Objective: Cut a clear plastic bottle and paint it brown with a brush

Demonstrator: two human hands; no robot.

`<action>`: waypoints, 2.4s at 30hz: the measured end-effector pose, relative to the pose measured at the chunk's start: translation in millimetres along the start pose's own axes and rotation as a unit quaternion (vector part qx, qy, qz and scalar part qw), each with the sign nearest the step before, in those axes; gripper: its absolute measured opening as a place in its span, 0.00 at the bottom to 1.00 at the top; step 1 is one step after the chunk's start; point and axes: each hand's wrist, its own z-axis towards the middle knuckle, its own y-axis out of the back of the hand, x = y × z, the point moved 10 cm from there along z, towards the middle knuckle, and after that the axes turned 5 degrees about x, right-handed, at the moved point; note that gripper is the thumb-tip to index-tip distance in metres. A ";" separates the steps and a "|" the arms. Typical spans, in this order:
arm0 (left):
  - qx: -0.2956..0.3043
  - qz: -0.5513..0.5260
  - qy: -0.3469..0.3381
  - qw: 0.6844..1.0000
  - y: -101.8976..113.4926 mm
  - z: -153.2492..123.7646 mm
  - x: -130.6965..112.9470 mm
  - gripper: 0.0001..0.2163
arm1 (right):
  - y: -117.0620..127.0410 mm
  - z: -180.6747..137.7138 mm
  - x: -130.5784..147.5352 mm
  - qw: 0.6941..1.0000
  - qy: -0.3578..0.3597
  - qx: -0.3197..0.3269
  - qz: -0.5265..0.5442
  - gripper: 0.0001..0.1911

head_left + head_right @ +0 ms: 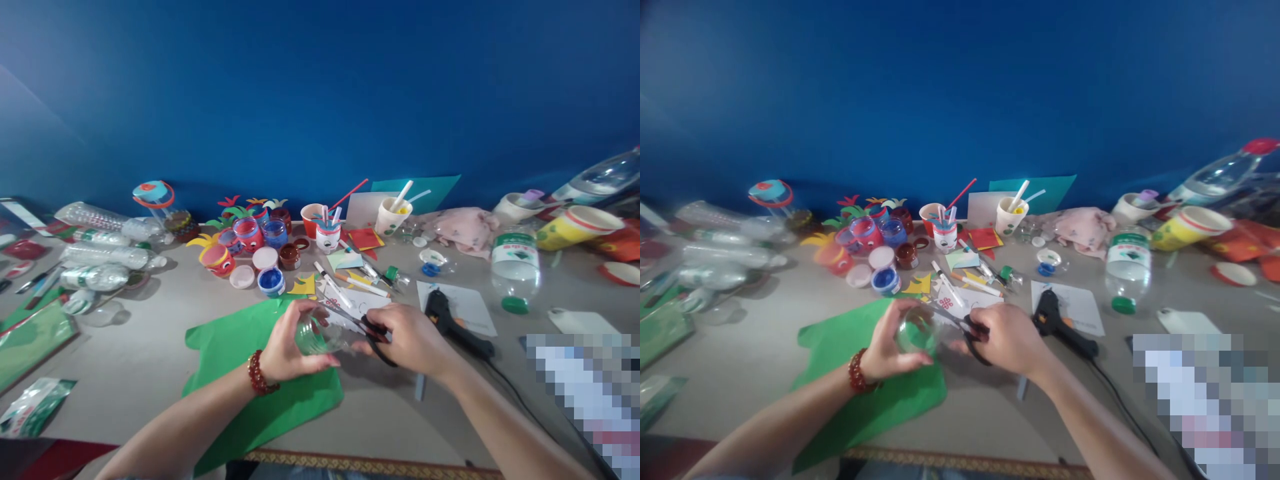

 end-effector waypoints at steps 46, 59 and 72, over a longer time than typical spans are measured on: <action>0.040 0.014 0.092 0.995 -6.1 3.2 19.1 0.33 | -13.5 3.4 -3.3 0.915 -0.003 -0.064 0.398 0.20; 0.004 -0.173 0.099 0.980 -3.8 5.0 25.6 0.33 | 4.9 -5.8 -12.4 0.908 -0.025 -0.195 0.369 0.12; 0.025 0.020 0.059 0.998 29.2 30.3 6.1 0.31 | 20.6 -7.4 -27.0 0.880 -0.051 -0.233 0.411 0.23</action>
